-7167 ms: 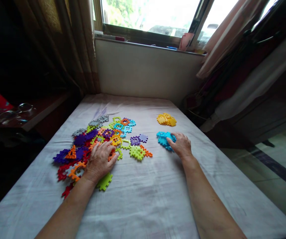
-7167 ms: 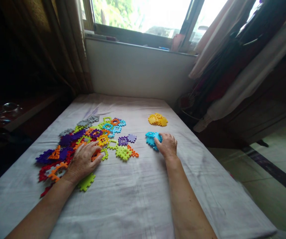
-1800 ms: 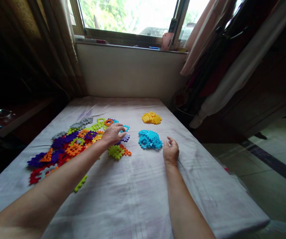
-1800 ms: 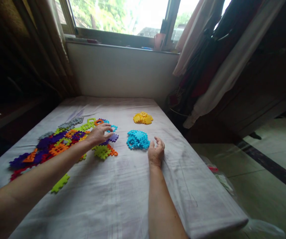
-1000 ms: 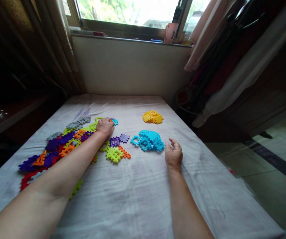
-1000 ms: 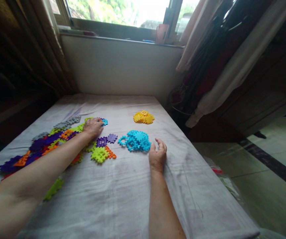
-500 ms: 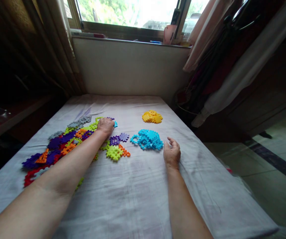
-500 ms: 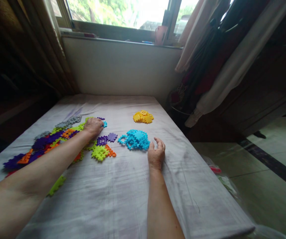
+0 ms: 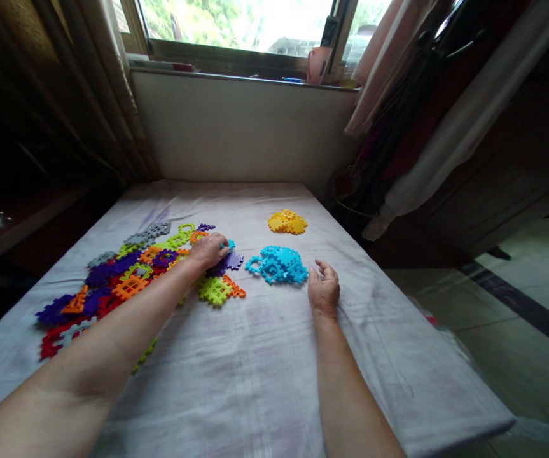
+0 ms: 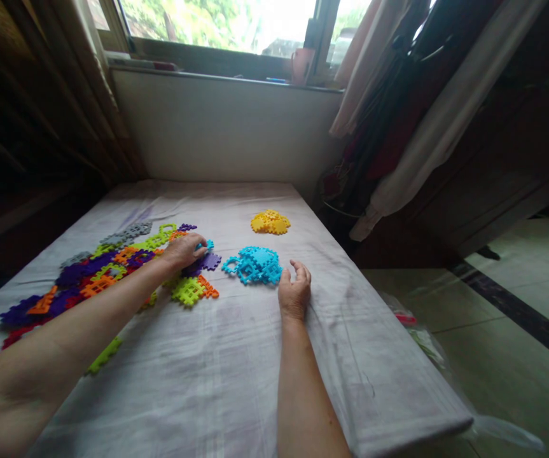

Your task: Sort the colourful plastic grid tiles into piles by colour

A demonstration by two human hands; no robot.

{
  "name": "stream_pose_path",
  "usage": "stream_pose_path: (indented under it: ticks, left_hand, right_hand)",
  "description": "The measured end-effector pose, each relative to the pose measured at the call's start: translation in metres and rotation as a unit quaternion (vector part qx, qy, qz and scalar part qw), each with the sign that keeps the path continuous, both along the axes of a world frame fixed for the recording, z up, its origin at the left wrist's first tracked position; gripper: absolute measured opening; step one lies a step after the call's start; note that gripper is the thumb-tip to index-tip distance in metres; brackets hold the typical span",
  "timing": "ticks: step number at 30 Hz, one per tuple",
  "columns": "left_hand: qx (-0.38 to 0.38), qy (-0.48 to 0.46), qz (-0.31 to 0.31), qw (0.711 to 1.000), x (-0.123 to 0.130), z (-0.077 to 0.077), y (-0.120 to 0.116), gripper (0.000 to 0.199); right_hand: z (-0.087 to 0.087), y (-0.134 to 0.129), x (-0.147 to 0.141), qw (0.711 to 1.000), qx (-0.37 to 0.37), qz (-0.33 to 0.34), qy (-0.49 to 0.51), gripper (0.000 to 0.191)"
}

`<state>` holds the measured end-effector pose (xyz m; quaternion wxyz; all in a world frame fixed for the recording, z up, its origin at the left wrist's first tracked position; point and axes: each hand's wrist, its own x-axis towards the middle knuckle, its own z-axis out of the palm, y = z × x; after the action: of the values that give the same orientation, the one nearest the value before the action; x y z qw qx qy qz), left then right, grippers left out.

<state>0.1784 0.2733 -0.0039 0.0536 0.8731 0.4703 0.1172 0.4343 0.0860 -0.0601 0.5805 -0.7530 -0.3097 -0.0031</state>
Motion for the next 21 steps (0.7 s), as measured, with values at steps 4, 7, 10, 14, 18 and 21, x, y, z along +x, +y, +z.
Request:
stream_pose_path:
  ticks: [4, 7, 10, 14, 18, 21]
  left_hand:
    - [0.010, -0.038, -0.005, 0.999, 0.010, 0.001, -0.010, 0.024]
    - [0.024, -0.079, 0.005, 0.997, 0.019, 0.004, -0.013, 0.028]
    - [0.037, -0.127, 0.002, 0.991, 0.037, 0.001, -0.024, 0.030]
    - [0.039, -0.170, -0.055, 0.983, 0.066, -0.013, -0.057, 0.027]
    - [0.031, -0.173, -0.108, 0.979, 0.075, -0.021, -0.086, 0.020]
    - [0.032, -0.151, -0.106, 0.982, 0.063, -0.020, -0.092, 0.028]
  right_hand:
    - [0.002, -0.001, 0.000, 1.000, -0.003, 0.005, 0.001, 0.044]
    - [0.002, -0.001, 0.000, 1.000, -0.003, 0.007, 0.001, 0.043]
    - [0.003, 0.000, -0.001, 1.000, -0.001, 0.002, -0.001, 0.040]
    - [0.003, 0.001, -0.001, 1.000, -0.001, 0.006, 0.005, 0.040]
    - [0.004, 0.000, 0.000, 1.000, -0.017, 0.006, -0.005, 0.039]
    - [0.008, -0.003, -0.006, 0.997, -0.040, 0.009, -0.066, 0.038]
